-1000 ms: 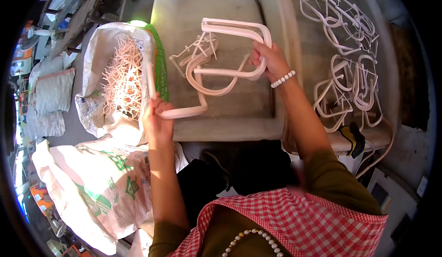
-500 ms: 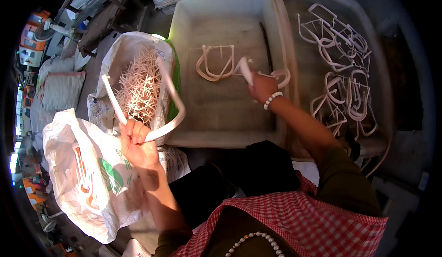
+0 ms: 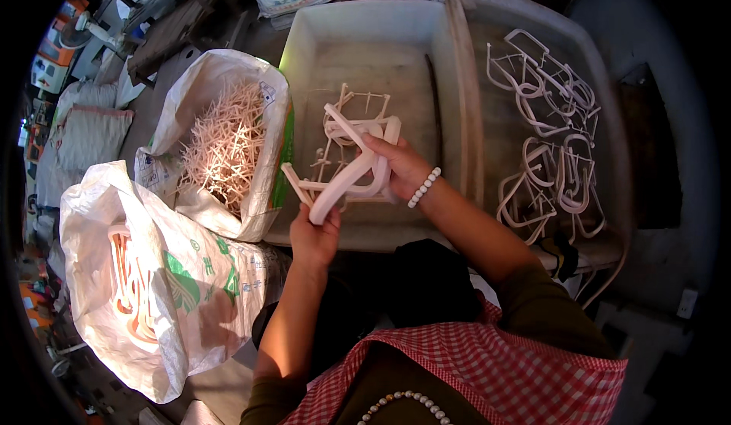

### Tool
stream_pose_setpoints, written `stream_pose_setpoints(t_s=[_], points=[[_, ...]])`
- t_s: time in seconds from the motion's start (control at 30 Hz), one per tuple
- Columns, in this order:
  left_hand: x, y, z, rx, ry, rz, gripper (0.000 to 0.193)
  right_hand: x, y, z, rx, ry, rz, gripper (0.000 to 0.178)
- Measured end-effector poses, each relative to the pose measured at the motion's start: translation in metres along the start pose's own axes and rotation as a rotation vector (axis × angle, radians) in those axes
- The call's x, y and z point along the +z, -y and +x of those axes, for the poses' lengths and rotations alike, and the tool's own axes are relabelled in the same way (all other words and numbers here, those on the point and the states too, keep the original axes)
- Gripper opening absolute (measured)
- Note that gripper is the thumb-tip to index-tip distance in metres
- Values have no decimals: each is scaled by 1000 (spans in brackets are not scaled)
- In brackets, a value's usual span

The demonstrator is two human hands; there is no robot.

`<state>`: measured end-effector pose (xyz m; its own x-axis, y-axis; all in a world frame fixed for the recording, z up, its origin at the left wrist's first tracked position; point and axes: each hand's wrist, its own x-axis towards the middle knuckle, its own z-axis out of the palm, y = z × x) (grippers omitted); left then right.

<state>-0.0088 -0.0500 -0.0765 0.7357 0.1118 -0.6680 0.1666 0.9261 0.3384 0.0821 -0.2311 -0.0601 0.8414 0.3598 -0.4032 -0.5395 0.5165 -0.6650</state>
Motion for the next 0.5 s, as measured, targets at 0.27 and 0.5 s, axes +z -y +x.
stream_pose_setpoints(t_s=[0.27,0.5], points=[[26,-11,-1,274,307,574,67,28,-19,-39,-268,181,-1039,43],[40,-24,-1,23,401,220,66,-3,-23,-41,-812,592,-1587,43]])
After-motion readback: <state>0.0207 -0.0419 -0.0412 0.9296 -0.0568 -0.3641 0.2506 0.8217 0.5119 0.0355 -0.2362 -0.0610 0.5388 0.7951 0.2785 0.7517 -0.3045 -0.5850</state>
